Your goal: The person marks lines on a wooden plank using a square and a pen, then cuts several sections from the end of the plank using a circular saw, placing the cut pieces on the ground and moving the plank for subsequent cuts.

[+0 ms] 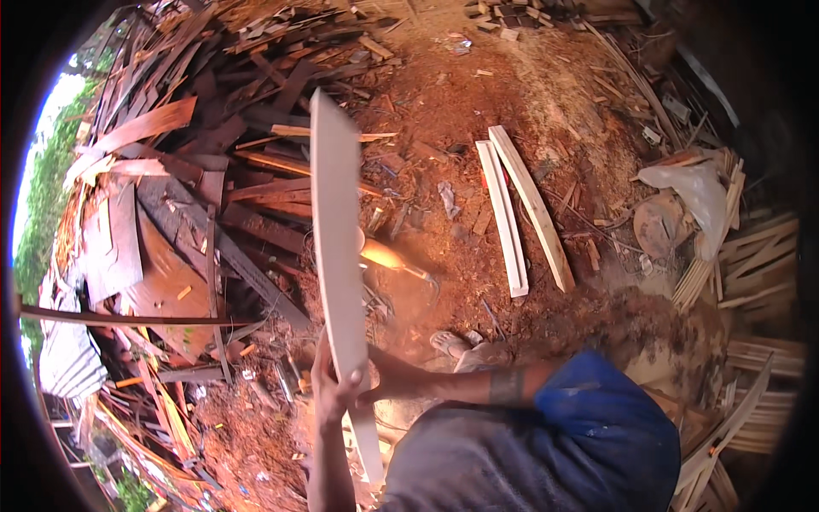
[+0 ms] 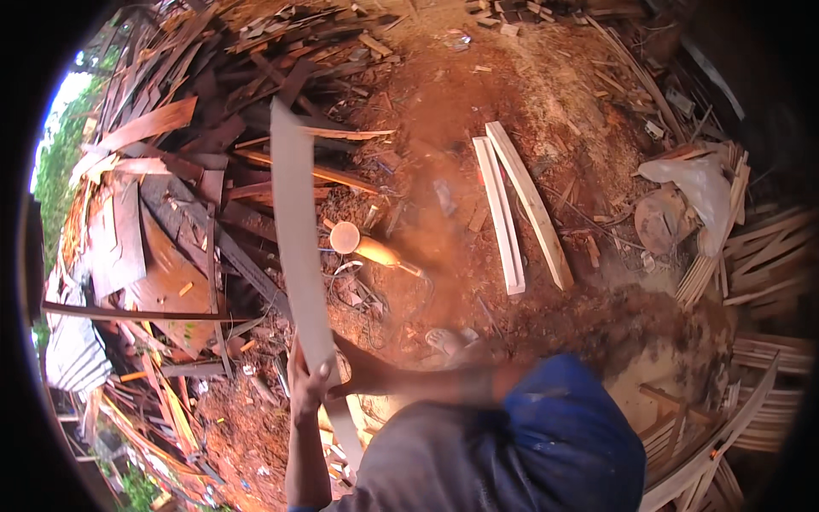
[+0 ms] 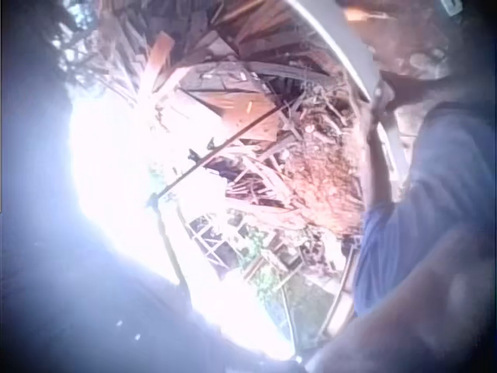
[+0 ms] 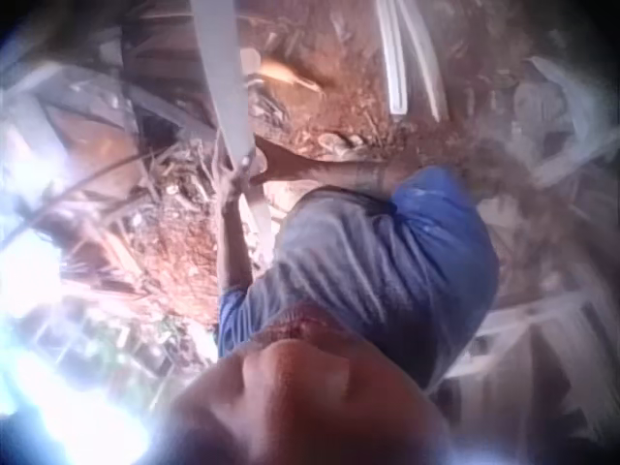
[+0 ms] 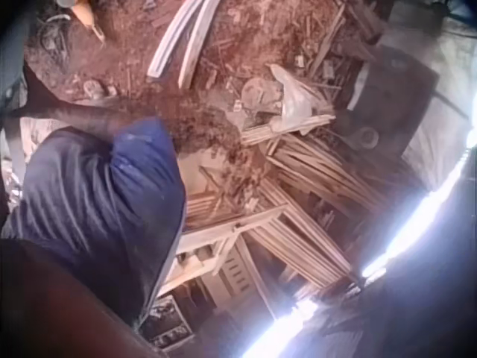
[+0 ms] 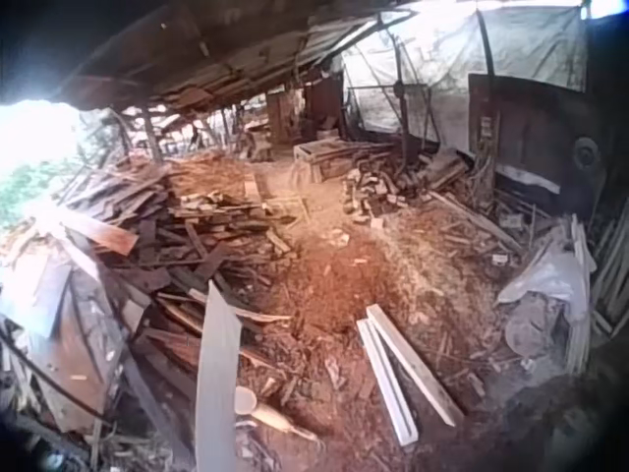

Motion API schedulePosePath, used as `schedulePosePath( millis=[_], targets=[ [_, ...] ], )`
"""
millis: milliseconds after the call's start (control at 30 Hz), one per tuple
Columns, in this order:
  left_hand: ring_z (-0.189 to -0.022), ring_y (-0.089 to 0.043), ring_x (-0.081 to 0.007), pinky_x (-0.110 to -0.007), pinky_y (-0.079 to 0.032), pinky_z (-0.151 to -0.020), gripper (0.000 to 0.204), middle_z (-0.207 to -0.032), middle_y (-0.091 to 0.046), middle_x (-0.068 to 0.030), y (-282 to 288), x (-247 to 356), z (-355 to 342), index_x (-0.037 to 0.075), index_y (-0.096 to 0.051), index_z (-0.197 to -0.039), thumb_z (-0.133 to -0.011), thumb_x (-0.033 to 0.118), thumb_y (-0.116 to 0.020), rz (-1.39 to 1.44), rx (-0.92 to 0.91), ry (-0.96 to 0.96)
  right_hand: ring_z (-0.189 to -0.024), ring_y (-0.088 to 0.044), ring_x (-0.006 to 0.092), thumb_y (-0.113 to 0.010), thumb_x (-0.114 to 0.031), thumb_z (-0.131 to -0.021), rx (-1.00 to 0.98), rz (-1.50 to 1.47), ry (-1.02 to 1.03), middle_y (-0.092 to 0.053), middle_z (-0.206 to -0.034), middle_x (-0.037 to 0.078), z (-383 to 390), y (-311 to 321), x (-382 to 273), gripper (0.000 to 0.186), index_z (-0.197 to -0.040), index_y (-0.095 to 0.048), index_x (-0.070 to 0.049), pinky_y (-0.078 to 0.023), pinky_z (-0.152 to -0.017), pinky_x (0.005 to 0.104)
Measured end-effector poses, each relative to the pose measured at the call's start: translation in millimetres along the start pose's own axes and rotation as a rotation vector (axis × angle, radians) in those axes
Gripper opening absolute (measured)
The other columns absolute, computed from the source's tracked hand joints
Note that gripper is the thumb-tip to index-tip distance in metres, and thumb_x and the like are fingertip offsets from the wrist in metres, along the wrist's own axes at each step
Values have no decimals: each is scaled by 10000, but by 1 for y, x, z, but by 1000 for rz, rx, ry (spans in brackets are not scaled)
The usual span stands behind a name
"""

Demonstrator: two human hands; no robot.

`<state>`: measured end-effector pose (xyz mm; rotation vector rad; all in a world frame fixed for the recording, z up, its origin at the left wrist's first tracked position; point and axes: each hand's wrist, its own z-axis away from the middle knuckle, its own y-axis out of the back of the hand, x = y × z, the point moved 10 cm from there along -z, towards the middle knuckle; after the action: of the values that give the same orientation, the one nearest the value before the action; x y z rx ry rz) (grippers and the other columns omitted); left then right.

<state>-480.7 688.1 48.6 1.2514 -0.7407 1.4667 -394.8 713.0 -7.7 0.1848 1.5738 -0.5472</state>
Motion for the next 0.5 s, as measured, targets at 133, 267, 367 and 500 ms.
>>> schedulePosePath(
  millis=[133,267,367,500],
  targets=[
    [-1301,-559,-296,-443,-428,-1119,1195,-1435,-558,-200,-60,69,-101,-9,-315,-1608,-721,608,-825,33,-143,-253,-1428,-451,312,-896,-235,-762,268,-138,164,-433,-1549,219,-23,76,-7,1236,-1667,-67,-90,-440,-1118,437],
    [-1467,-359,-350,-476,-349,-1195,1107,-1576,-368,-263,-55,139,-171,34,-272,-1630,-812,558,-805,-484,182,-518,-1021,-714,232,-785,-182,-870,698,258,33,-673,-1208,121,-24,219,-54,794,-1545,-382,-73,-629,-840,388],
    [-1423,-434,-336,-451,-386,-1171,849,-1550,-432,-242,-32,92,-185,27,-396,-1571,-938,483,-730,-346,10,-353,-993,-729,278,-831,-239,-808,825,522,26,-681,-1220,151,10,332,-45,891,-1558,-378,-75,-636,-843,439],
    [-1309,-586,-261,-381,-453,-1101,638,-1396,-631,-210,18,-68,-111,-38,-587,-1414,-999,437,-684,-208,-109,95,-1312,-573,352,-877,-248,-702,1013,674,37,-559,-1443,228,120,434,10,1065,-1576,-323,1,-455,-1116,410]
  ],
)
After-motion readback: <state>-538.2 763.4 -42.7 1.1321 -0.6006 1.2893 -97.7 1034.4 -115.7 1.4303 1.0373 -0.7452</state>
